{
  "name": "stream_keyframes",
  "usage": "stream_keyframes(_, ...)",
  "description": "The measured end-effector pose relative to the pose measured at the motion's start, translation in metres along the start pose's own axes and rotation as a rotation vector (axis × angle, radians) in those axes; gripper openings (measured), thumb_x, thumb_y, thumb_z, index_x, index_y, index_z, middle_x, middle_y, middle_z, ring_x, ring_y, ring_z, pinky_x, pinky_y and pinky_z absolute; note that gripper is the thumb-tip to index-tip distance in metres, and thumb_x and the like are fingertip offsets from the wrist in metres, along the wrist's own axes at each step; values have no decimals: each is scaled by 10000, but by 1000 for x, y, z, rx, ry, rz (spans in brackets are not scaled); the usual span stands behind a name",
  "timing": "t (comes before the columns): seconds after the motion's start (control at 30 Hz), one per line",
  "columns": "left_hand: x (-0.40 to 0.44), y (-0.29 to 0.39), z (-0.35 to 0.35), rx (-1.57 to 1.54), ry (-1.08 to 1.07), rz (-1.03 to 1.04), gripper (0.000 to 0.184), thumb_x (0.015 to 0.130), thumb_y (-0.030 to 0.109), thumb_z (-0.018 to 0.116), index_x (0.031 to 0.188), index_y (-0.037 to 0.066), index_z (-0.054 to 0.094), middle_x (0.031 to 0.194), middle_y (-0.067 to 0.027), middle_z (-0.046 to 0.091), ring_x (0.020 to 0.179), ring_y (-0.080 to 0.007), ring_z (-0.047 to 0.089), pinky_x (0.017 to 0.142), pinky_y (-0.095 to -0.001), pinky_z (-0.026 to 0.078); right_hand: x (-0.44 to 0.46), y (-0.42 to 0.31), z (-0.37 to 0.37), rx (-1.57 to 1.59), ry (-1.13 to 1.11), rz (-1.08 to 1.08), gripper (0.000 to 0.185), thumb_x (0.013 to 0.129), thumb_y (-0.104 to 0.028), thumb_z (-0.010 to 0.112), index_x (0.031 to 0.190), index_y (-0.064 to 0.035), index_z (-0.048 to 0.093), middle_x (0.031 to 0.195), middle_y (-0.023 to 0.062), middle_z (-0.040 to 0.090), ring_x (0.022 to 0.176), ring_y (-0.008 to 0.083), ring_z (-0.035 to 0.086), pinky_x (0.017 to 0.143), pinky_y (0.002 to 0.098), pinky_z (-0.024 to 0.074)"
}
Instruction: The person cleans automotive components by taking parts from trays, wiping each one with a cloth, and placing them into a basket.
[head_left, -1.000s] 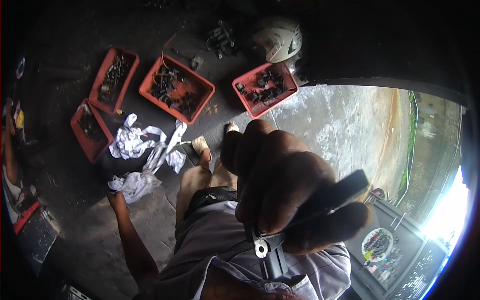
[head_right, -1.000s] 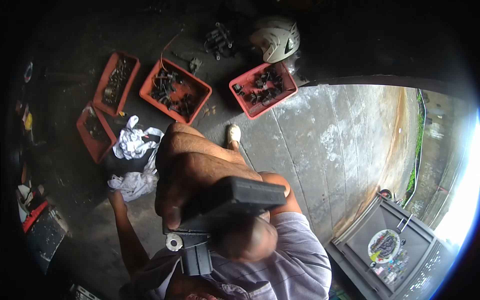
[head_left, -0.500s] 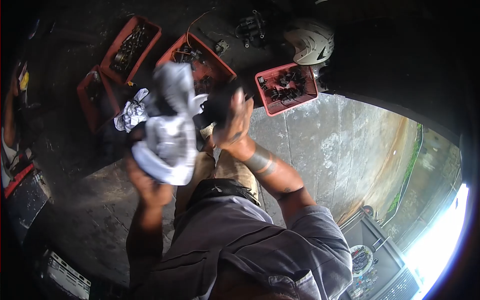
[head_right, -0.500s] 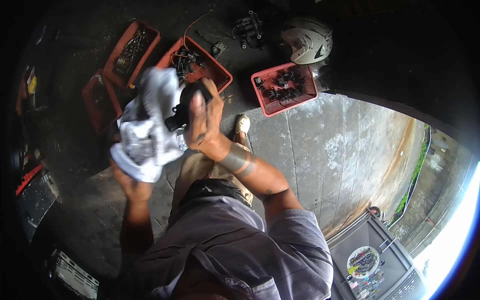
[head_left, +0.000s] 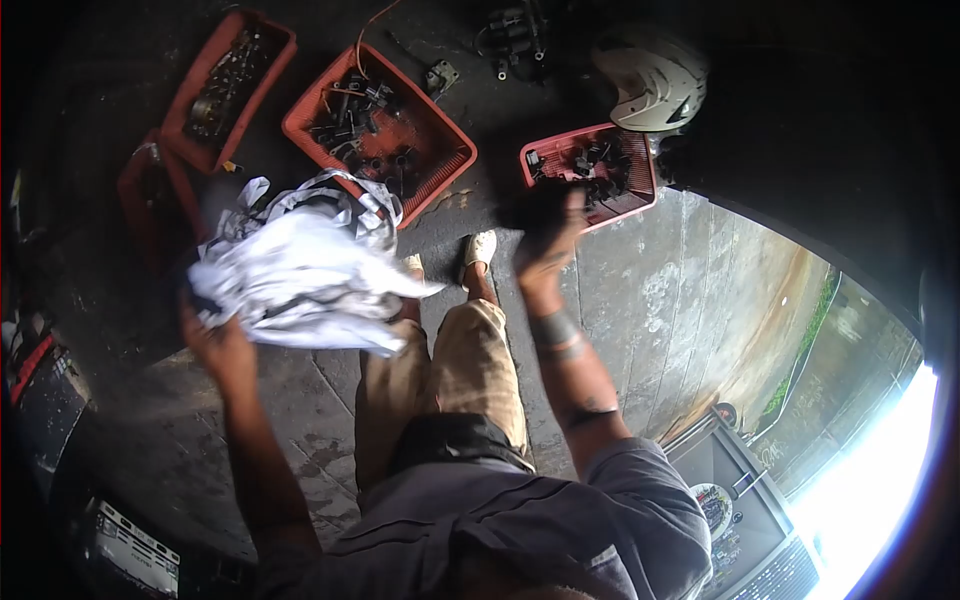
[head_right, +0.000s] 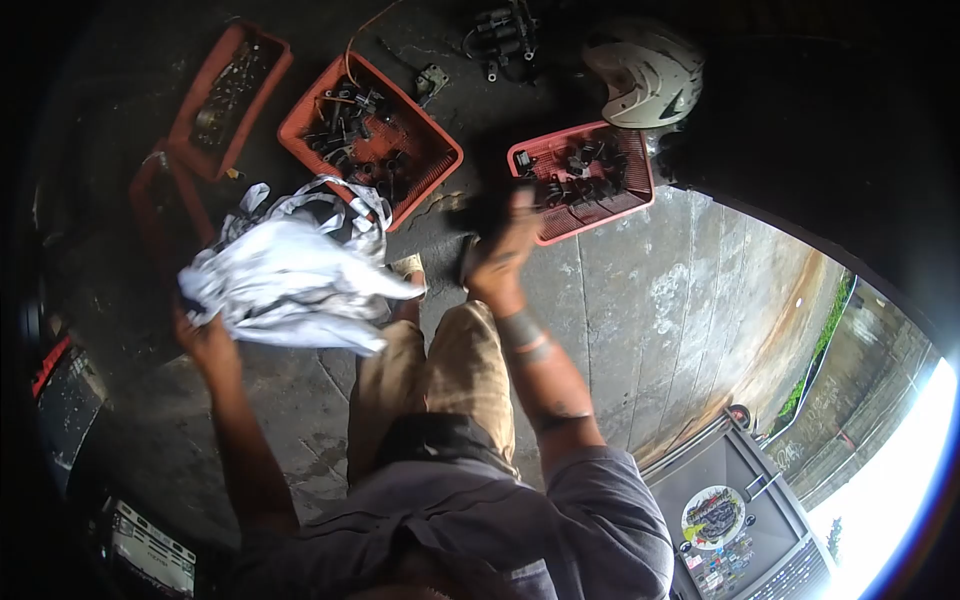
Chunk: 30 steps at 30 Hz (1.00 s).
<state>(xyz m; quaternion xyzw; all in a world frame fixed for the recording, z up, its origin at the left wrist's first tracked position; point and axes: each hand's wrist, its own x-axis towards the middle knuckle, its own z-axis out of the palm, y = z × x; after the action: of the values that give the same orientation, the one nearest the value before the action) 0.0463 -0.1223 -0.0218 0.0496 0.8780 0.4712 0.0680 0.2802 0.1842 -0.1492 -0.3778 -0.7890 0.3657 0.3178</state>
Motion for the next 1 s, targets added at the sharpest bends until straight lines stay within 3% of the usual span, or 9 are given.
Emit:
stream_keyframes(0.03, 9, -18, -20, 230, 51, 60, 404, 841, 73, 573, 1211, -58, 478, 1146, -157, 567, 1036, -239, 553, 904, -328, 419, 61, -79, -19, 482, 94, 306, 554, 943, -498, 282, 889, -21, 557, 739, 76, 569, 660, 184, 560, 617, 328, 468)
stream_keyframes(0.07, 16, -34, -38, 299, 93, 111, 411, 850, 96, 573, 1217, -62, 477, 1158, -165, 563, 1044, -249, 549, 913, -338, 414, 38, 28, -28, 10, 66, -25, 649, 966, -434, 148, 1304, 80, 352, 1129, 219, 551, 863, 259, 577, 765, 367, 455)
stream_keyframes(0.1, 21, -50, -59, 371, 134, 159, 420, 859, 120, 574, 1224, -65, 475, 1169, -174, 560, 1053, -259, 546, 922, -349, 408, 70, 32, -56, 84, -164, -224, 666, 963, -484, 200, 1212, 85, 442, 1056, 222, 578, 835, 258, 588, 734, 379, 470)
stream_keyframes(0.13, 28, -74, -89, 482, 132, 151, 422, 868, 139, 567, 1223, -70, 475, 1172, -183, 558, 1059, -265, 543, 922, -358, 406, 69, 72, -50, -325, 220, -238, 641, 954, -486, 266, 1103, 85, 515, 1021, 234, 589, 874, 293, 588, 772, 406, 467)
stream_keyframes(0.3, 48, -113, -180, 878, 178, 548, 457, 824, 126, 655, 1207, -62, 491, 1171, -185, 559, 1076, -272, 538, 922, -368, 423, 74, 124, -53, -322, 169, 266, 544, 953, -386, 319, 1142, 91, 498, 1069, 287, 550, 1023, 396, 519, 894, 444, 412)
stream_keyframes(0.5, 34, -152, -182, 1003, 95, 468, 556, 794, 135, 701, 1254, -51, 449, 1202, -182, 536, 1101, -262, 530, 974, -350, 389, 54, 233, -40, -826, -117, 48, 510, 914, -353, 414, 1243, 32, 467, 1067, 272, 522, 991, 422, 507, 877, 461, 400)
stream_keyframes(0.6, 5, -136, -101, 781, 1, 23, 433, 823, 140, 607, 1210, -17, 491, 1160, -161, 553, 1062, -229, 537, 924, -332, 398, 67, 217, -26, -1196, -347, 63, 571, 773, -237, 613, 1262, 16, 458, 916, 211, 509, 876, 371, 532, 795, 442, 437)
stream_keyframes(0.83, -34, -104, -7, 324, -455, -131, 206, 809, 130, 548, 970, 2, 549, 953, -112, 578, 924, -217, 563, 858, -307, 413, 73, 141, 81, -699, -423, -594, 192, 743, -146, 650, 903, -53, 599, 879, 140, 579, 826, 322, 561, 779, 419, 469)
stream_keyframes(1.0, -46, -110, -7, 393, -427, -217, 357, 767, 74, 604, 1110, 13, 523, 970, -115, 618, 902, -210, 604, 811, -308, 450, 80, 97, 192, -608, -595, -373, 359, 778, -275, 597, 1095, -111, 560, 1067, 117, 562, 1010, 298, 536, 822, 468, 415)
